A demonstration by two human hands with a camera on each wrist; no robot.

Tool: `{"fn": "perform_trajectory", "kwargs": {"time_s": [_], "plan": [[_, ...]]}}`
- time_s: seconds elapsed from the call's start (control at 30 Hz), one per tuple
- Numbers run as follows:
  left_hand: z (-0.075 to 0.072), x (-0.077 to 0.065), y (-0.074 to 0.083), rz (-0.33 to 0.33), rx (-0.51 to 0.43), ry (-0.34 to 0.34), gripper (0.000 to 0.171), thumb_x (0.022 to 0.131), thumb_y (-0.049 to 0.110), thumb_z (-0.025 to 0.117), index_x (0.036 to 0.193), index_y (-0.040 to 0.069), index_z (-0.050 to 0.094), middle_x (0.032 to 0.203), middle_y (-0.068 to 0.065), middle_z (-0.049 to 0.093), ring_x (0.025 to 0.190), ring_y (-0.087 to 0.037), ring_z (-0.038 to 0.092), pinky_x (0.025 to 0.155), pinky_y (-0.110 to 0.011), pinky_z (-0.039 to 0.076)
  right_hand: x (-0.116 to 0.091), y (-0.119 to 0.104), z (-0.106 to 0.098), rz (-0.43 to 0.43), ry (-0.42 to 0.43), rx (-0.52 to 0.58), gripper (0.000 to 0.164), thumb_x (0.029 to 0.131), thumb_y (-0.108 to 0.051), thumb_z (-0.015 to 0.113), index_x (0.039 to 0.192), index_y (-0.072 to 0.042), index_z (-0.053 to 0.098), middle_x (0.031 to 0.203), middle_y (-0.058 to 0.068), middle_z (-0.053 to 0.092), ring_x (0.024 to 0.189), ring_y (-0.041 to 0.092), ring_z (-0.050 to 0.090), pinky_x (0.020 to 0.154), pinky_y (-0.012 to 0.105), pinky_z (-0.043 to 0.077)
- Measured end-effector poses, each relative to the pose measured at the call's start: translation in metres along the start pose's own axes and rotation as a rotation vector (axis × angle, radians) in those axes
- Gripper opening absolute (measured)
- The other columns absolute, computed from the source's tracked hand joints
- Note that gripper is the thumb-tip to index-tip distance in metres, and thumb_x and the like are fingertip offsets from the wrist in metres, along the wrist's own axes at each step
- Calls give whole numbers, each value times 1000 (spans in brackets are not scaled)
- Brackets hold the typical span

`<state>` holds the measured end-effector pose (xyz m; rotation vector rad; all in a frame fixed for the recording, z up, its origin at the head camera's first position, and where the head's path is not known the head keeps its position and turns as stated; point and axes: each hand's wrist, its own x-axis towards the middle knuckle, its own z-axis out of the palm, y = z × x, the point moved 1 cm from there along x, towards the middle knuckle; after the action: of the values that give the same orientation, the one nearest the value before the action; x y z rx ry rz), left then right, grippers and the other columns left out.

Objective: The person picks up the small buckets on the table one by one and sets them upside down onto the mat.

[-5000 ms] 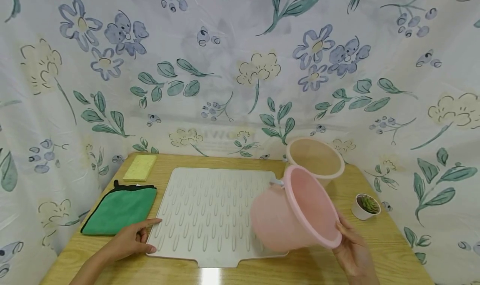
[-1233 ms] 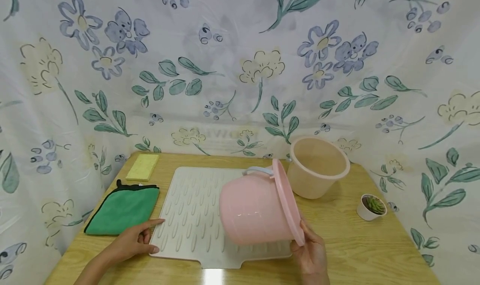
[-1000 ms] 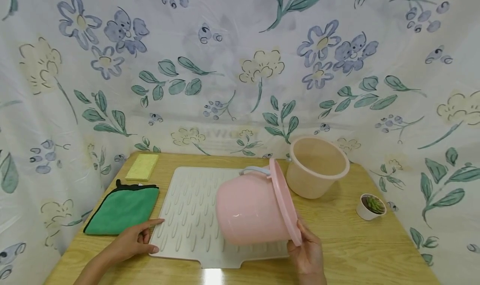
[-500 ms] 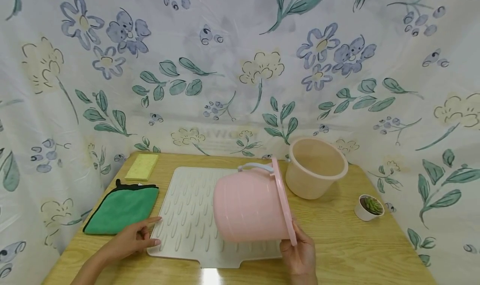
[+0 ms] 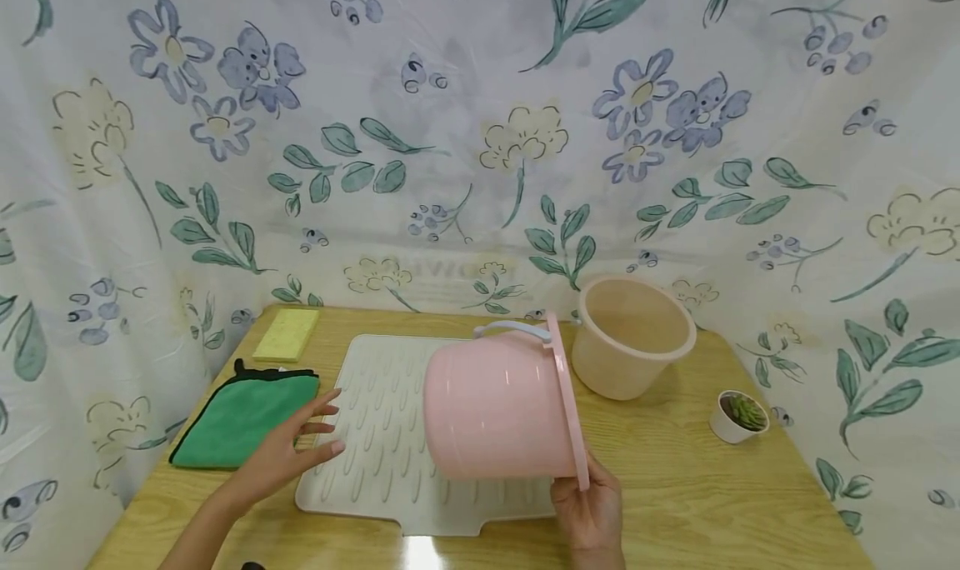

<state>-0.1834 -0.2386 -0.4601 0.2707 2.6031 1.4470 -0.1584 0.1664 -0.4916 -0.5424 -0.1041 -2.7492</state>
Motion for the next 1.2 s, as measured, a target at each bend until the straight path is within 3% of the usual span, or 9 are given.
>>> {"fn": "perform_trajectory", "kwargs": {"time_s": [0.13,0.43,0.73,1.2], "plan": [[7,3,6,46,-32,46,75,96,24,66,158,16,25,153,-25,33,132,-51,43,90,-60,51,0,2,1,0,10,13,34,107,-6,33,114,10,62,104,21,69,93,25,72,79,24,57],[17,7,15,151,-144,54,67,101,15,54,159,13,21,157,-27,26,136,-54,36,93,-64,47,4,9,-1,14,-11,44,25,101,1,41,109,11,62,99,21,69,88,25,71,78,24,58],[33,21,29,209,-396,-25,63,105,18,41,161,22,13,160,-26,13,140,-58,25,96,-73,40,4,17,-7,-19,-1,62,29,102,0,38,112,9,64,102,20,69,88,23,71,78,22,57],[52,34,43,254,-445,-22,70,101,40,48,160,28,13,160,-25,14,140,-58,27,94,-72,42,7,25,-9,-36,-43,84,27,98,4,37,108,7,62,101,19,67,90,24,70,78,23,57]]}}
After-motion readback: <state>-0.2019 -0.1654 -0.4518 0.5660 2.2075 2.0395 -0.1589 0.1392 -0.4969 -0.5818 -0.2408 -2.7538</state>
